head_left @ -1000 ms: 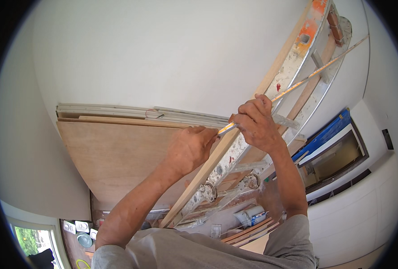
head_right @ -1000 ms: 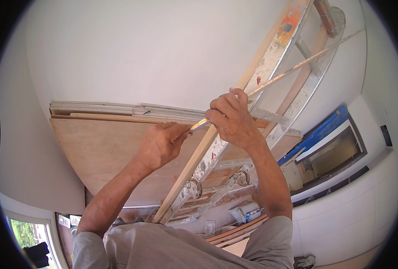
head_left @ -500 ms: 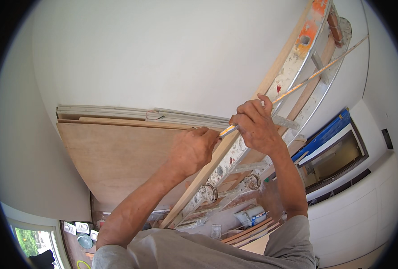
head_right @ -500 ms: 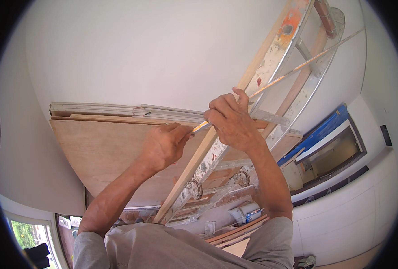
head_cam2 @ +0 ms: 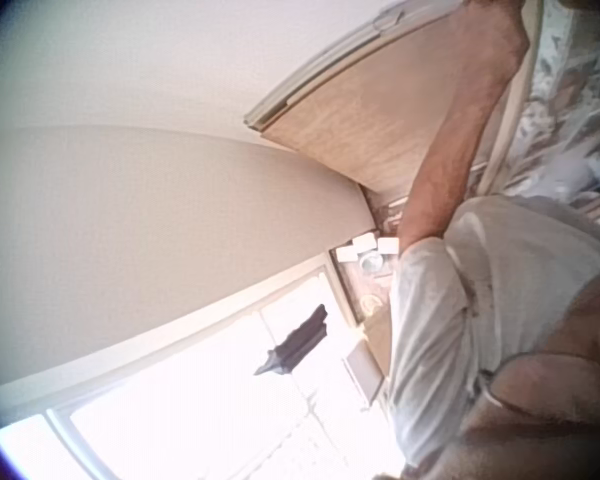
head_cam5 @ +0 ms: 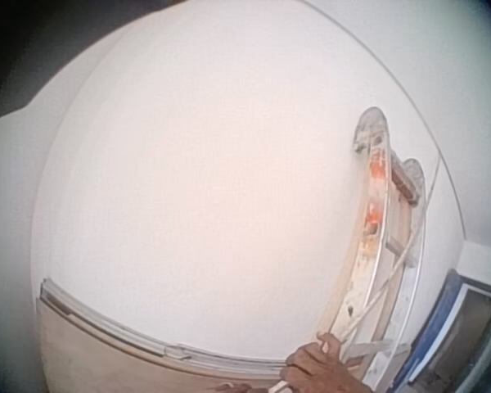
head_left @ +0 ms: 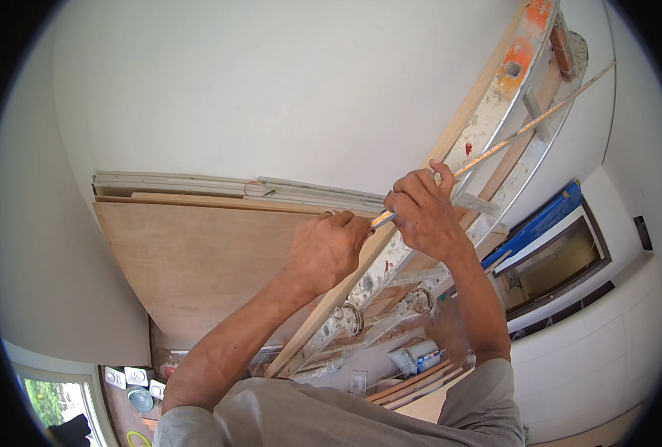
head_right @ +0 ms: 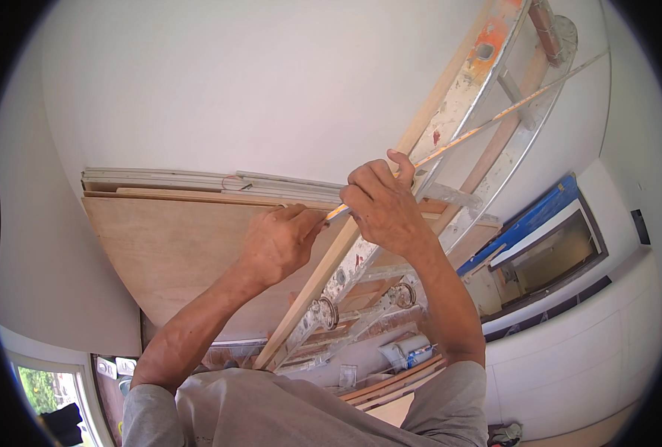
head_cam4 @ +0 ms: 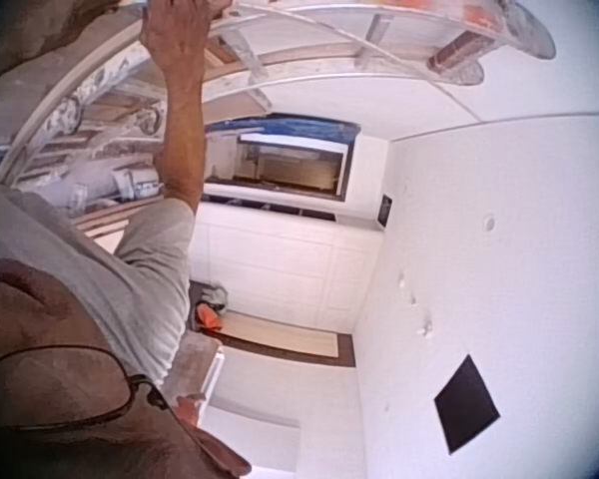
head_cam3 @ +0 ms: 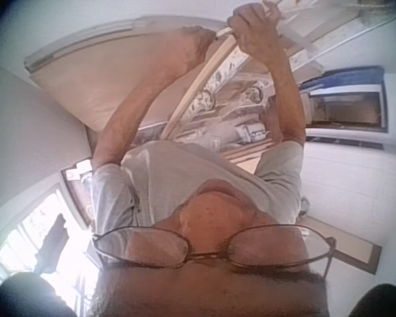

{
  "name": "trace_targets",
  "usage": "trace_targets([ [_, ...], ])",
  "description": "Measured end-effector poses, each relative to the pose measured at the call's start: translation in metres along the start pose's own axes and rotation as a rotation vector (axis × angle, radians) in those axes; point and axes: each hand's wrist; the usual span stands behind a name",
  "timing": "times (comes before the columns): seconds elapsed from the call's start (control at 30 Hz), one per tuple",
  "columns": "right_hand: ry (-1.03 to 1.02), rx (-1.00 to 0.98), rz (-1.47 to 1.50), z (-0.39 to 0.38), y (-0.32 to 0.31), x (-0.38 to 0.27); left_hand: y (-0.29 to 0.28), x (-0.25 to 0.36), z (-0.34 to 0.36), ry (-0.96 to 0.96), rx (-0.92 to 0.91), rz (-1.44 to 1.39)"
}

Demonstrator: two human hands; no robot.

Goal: The person climbs a ladder and installs an LED strip along the ceiling edge. They peel the backing and press the strip onto the ceiling surface, working along the length of the strip. Another person is visible in the background moving materials.

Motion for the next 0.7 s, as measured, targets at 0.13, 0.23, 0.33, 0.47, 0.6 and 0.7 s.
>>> trace_targets([
  [0.13,-0.006,0.003,0.004,0.000,0.000,0.000,0.000,0.000,-0.001,0.001,-0.007,-0.003],
  [0.23,-0.034,0.010,-0.022,-0.002,0.001,0.002,0.001,0.000,-0.001,0.005,-0.006,-0.002],
  [0.33,-0.047,0.018,-0.023,0.000,0.001,0.002,0.001,-0.001,-0.002,0.000,-0.001,-0.006],
  [0.47,-0.041,0.019,-0.018,-0.001,-0.002,-0.001,0.000,0.001,-0.002,0.005,0.008,-0.017],
  [0.6,0.002,0.006,0.055,0.002,-0.001,-0.008,0.002,0.000,-0.003,0.008,0.031,-0.025],
  [0.7,-0.007,0.004,0.058,0.002,0.000,-0.010,0.002,0.000,-0.002,0.009,0.023,0.000],
])
Point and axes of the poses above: each hand's wrist, its own z-axis towards the middle knuckle, its own y-axis out of the palm, x = y × z, and after that the axes turned 13 degrees about -x, right-handed
